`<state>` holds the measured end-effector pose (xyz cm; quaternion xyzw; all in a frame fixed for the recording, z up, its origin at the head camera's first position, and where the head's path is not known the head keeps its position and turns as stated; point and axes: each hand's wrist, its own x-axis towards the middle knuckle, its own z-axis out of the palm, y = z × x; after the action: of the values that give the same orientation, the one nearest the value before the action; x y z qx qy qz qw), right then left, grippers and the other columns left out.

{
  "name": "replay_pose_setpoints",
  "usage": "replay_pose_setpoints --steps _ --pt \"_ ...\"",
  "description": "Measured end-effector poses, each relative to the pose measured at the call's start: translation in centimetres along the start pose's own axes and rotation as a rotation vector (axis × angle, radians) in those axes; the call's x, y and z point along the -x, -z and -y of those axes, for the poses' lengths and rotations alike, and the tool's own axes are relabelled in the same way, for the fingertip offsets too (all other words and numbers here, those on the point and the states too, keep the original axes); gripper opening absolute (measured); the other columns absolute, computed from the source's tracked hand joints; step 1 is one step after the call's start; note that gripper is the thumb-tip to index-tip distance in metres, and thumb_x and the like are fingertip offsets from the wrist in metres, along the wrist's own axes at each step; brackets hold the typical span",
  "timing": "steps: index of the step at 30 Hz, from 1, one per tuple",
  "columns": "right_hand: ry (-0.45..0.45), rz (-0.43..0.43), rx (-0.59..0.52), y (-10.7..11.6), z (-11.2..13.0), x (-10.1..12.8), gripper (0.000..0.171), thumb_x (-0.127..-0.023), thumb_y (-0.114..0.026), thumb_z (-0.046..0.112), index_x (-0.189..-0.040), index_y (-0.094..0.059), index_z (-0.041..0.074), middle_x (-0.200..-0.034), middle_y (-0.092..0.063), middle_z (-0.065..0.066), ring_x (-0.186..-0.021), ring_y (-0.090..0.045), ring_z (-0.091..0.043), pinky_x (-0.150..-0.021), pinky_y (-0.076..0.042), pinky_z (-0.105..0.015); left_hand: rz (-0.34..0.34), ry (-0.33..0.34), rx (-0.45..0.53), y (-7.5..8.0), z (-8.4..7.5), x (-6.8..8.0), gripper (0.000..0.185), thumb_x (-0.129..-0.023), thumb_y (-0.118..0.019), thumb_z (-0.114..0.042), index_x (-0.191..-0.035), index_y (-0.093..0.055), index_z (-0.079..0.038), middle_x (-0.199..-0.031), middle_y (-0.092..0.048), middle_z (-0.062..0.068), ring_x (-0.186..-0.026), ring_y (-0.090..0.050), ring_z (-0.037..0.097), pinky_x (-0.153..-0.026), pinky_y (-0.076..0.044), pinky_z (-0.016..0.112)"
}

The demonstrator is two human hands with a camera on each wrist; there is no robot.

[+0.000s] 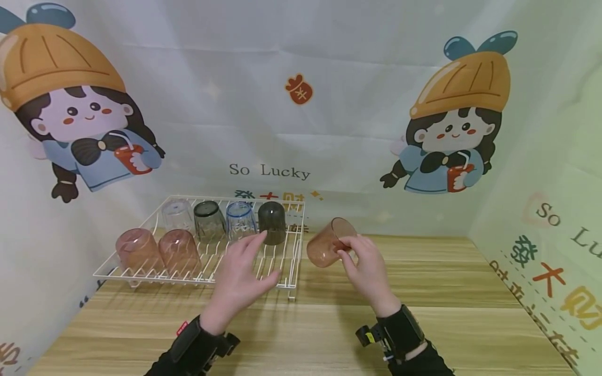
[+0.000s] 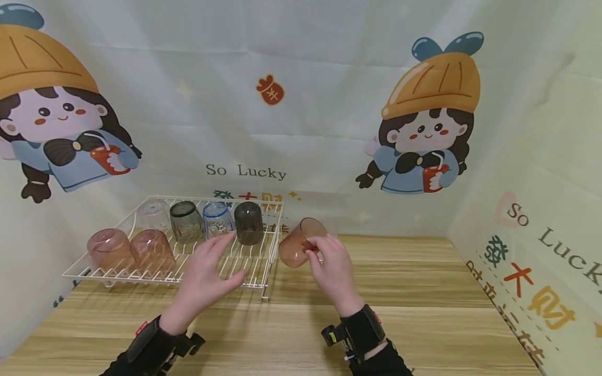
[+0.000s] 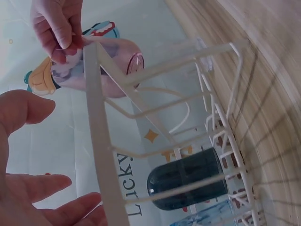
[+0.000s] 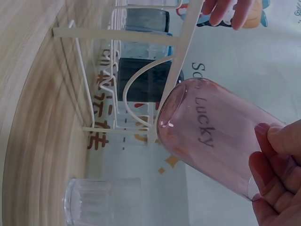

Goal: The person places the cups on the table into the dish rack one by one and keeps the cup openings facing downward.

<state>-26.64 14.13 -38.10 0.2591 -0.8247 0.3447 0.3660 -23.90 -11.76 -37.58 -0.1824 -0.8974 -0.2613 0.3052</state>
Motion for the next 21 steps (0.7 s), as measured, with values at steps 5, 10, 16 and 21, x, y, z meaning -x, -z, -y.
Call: replay_pose_setpoints --steps 5,10,16,21 --pt "0.004 -0.015 -0.024 0.2 0.3 -0.2 0.013 -0.081 -0.07 -0.001 -0.092 -0.067 0.006 -0.084 -0.067 -0.001 -0.081 -0.059 -0.017 -0.088 -0.05 -0.04 0.029 0.027 0.072 -0.2 -0.7 -0.3 0.084 -0.068 -0.08 -0.031 -0.14 -0.043 -0.006 -0.135 -0.049 0.017 -0.122 -0.046 0.034 -0.103 -0.04 0.054" --pt "0.013 -0.03 -0.071 0.4 0.5 -0.3 0.015 -0.081 -0.069 -0.003 -0.093 -0.067 0.007 -0.087 -0.068 -0.002 -0.085 -0.059 -0.018 -0.097 -0.047 -0.041 0.012 0.012 0.103 -0.4 -1.3 -0.5 0.082 -0.069 -0.08 -0.03 -0.139 -0.044 -0.007 -0.135 -0.049 0.016 -0.123 -0.045 0.033 -0.104 -0.038 0.054" --pt "0.016 -0.053 -0.116 0.8 1.0 -0.4 0.013 -0.083 -0.068 0.0 -0.094 -0.067 0.006 -0.09 -0.068 -0.005 -0.088 -0.059 -0.019 -0.1 -0.044 -0.041 -0.011 -0.013 0.099 -0.6 -1.8 -0.8 0.082 -0.069 -0.08 -0.033 -0.139 -0.046 -0.008 -0.134 -0.051 0.014 -0.121 -0.048 0.032 -0.102 -0.041 0.051" --pt "0.022 -0.08 -0.14 1.1 1.5 -0.6 0.013 -0.083 -0.068 -0.001 -0.094 -0.067 0.005 -0.091 -0.069 -0.006 -0.091 -0.06 -0.021 -0.098 -0.045 -0.039 -0.023 -0.02 0.113 -0.5 -2.0 -1.1 0.081 -0.07 -0.08 -0.033 -0.139 -0.045 -0.009 -0.135 -0.051 0.013 -0.122 -0.048 0.031 -0.103 -0.039 0.051"
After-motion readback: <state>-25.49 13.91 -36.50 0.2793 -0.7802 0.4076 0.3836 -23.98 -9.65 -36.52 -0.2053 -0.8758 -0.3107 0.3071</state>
